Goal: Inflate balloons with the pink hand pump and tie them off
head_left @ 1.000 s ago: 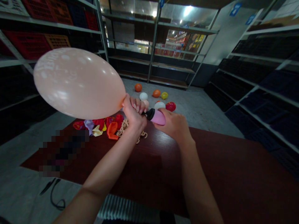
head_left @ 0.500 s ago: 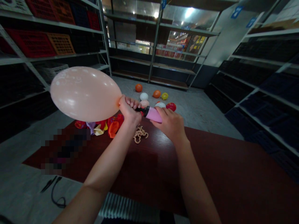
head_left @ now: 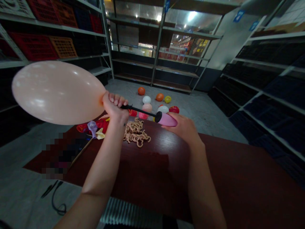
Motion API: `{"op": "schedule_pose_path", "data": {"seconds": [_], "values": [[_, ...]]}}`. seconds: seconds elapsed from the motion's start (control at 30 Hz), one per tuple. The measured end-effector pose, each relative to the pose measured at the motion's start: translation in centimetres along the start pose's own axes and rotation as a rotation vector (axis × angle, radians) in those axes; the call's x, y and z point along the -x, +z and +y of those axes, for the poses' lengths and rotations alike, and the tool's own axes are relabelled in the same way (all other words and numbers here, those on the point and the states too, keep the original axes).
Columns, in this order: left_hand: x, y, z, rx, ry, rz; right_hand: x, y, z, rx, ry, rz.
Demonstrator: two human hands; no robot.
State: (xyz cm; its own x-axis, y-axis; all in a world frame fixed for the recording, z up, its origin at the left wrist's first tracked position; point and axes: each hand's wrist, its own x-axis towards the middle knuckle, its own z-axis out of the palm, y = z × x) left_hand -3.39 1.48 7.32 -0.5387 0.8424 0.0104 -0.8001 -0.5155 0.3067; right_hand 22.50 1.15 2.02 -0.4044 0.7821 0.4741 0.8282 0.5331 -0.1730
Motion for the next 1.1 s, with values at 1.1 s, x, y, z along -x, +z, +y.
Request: {"op": "schedule_pose_path", "data": {"seconds": [1.1], "values": [[3.7,-1.1,-7.9,-0.121,-0.095,-0.028,-0.5,0.8,-4.5,0.128,0.008,-0.015]]}}
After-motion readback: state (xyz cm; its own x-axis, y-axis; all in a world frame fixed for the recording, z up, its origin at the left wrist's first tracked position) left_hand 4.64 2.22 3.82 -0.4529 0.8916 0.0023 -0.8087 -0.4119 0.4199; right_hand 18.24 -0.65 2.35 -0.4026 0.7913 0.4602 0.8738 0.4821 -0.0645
